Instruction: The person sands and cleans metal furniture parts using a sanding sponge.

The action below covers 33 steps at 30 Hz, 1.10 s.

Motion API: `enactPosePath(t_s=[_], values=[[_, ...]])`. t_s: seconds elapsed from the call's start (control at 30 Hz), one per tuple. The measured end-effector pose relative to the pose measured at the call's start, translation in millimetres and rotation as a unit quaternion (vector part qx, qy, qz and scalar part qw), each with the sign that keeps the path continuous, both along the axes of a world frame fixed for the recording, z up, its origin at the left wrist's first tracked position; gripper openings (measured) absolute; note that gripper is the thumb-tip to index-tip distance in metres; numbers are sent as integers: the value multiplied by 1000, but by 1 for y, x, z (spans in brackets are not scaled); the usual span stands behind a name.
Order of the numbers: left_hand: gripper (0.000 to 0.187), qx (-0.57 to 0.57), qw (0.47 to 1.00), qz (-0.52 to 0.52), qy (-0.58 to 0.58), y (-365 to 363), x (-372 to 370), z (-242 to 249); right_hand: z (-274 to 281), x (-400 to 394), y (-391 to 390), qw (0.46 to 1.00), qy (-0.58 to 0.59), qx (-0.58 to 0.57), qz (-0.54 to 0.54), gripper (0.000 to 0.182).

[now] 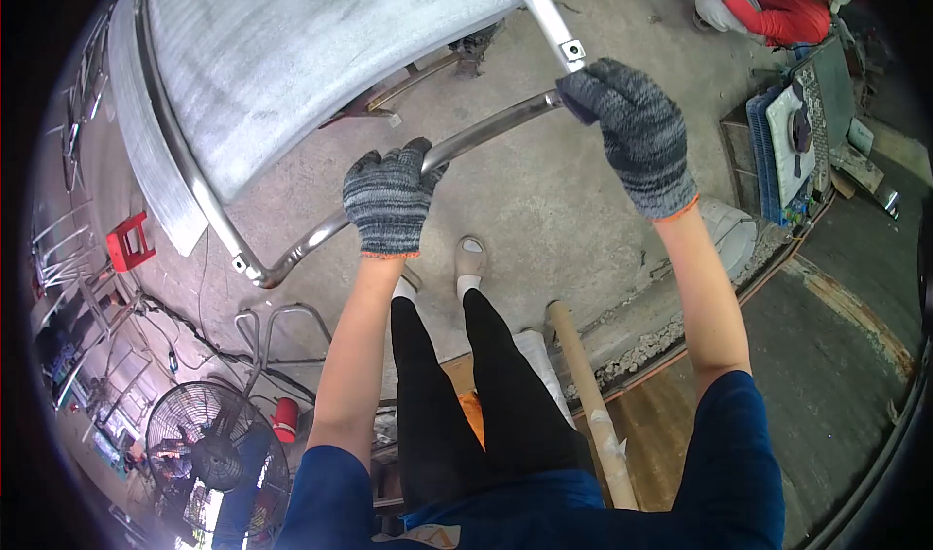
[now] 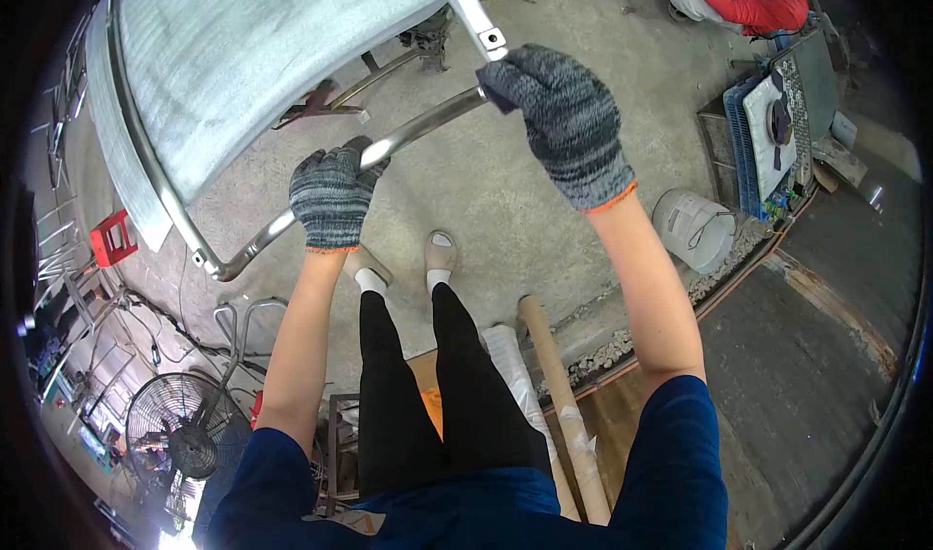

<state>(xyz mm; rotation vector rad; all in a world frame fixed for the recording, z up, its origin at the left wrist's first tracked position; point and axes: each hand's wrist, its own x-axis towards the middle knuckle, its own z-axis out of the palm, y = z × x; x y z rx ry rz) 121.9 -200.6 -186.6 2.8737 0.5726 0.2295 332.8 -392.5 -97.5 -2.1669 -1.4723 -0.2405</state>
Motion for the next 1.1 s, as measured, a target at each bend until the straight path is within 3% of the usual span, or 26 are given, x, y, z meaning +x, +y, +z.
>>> enactPosePath(t_s=[0.13,0.2,0.3,0.33,0.4,0.47,0.5,0.53,0.6,0.7,0.77,0.8,0.93,1.03,1.07,1.1], values=[[30,-5,1000,3,1,0,-1,-2,-2,4,4,1000,19,-9,-14,25],[30,-13,999,7,30,-1,1,0,4,10,9,998,-38,-45,-9,26],[33,-2,999,11,41,-1,1,-3,-4,3,3,999,25,-29,-25,32],[33,-6,998,12,58,0,1,-3,-29,1,-11,999,40,20,-21,28],[35,-12,995,24,91,0,4,-2,-38,-10,-33,940,317,-112,-52,26],[35,7,998,8,60,-6,-9,-4,-107,-53,-100,960,162,-226,12,24],[36,33,999,10,16,-2,-2,-7,-109,-55,-102,965,147,-216,12,24],[39,-56,986,44,148,0,9,7,-108,-65,-107,973,175,-151,-16,25],[43,-60,985,26,161,-6,-2,16,-84,-105,-112,965,239,-95,-58,25],[56,-23,985,-13,172,3,6,35,-61,-100,-69,952,270,24,-140,35],[61,-55,994,-93,-15,8,-3,64,-66,-110,-41,922,306,127,-202,37],[59,-74,992,-97,-39,14,-7,88,-56,-110,-26,946,224,87,-217,32],[50,-28,979,26,-199,72,-46,138,-54,-92,33,949,147,-13,-280,29],[57,80,978,146,-122,153,-61,132,-77,-123,62,934,159,1,-321,32],[62,90,976,177,-85,180,-58,125,-81,-154,82,927,175,-19,-330,18],[68,99,972,206,-50,206,-50,118,-91,-190,99,923,188,-64,-330,18]])
